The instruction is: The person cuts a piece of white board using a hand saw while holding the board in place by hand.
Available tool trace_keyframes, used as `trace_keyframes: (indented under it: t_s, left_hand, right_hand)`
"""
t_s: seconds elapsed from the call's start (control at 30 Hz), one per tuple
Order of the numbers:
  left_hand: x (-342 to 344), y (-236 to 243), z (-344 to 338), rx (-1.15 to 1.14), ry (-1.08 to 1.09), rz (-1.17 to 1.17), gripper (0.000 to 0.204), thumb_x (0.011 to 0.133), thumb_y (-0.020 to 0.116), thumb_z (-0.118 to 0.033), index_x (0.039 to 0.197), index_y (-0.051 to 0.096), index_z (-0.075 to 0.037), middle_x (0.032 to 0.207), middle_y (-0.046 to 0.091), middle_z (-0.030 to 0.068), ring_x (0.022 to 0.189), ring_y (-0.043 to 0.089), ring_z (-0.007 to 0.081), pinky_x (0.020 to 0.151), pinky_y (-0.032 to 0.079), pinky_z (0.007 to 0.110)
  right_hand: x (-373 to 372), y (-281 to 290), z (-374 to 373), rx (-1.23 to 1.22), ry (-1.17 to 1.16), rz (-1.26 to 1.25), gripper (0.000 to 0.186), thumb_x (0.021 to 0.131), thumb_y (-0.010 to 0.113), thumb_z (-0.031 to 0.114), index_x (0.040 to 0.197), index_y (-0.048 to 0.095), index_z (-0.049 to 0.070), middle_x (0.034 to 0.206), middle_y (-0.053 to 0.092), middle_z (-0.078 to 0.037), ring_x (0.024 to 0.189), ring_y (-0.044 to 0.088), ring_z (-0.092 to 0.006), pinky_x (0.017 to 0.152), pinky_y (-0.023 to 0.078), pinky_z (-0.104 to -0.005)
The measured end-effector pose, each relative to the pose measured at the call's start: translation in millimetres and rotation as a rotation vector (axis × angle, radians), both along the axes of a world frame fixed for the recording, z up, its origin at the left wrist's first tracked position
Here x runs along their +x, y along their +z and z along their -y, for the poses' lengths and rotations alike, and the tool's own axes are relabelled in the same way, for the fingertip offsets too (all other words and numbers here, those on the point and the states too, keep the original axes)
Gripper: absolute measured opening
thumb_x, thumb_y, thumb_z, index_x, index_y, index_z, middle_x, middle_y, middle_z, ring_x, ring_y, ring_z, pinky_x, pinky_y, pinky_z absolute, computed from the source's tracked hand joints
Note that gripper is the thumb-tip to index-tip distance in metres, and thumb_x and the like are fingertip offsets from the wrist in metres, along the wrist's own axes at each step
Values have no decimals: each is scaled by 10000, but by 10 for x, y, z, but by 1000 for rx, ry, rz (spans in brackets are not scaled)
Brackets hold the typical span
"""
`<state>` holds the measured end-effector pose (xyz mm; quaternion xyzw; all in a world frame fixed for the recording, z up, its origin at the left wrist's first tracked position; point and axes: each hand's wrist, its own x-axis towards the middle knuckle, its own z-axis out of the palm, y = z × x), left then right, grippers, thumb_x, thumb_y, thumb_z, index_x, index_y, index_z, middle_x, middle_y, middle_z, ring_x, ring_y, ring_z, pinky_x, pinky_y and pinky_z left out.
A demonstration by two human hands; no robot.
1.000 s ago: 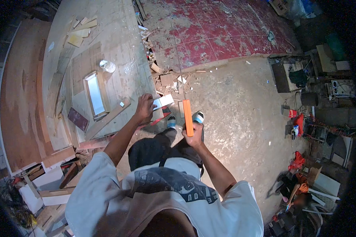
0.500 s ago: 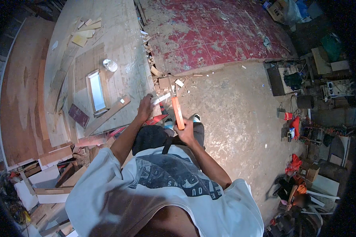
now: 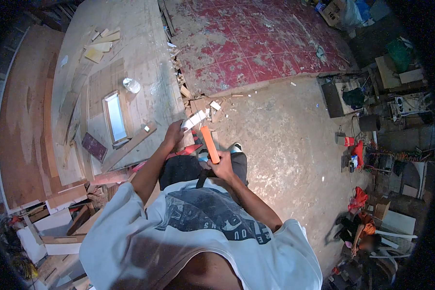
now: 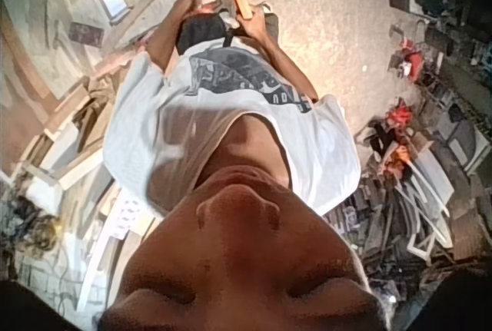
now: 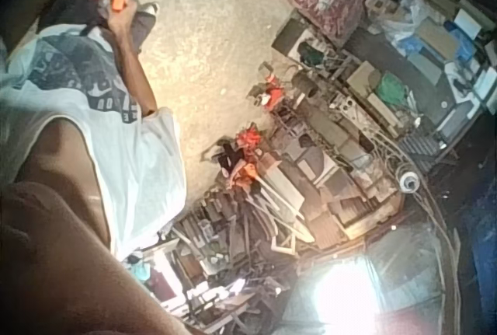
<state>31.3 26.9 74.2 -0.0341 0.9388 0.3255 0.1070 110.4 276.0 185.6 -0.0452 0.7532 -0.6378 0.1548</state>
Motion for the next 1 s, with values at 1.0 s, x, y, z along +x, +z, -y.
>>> trace_keyframes:
  t_s: [1.0]
  left_hand:
    - [167,2336,-407,1737,344,-45,353,915,573,-155,1177,468,57,1205,538,189,1139,539,303,1027,405,484]
  right_hand:
    - [-1211,1625,264,53,49,-410,107,771,633,52,848,592,-10,703,588,-35,673,539,-78,631,458,-254]
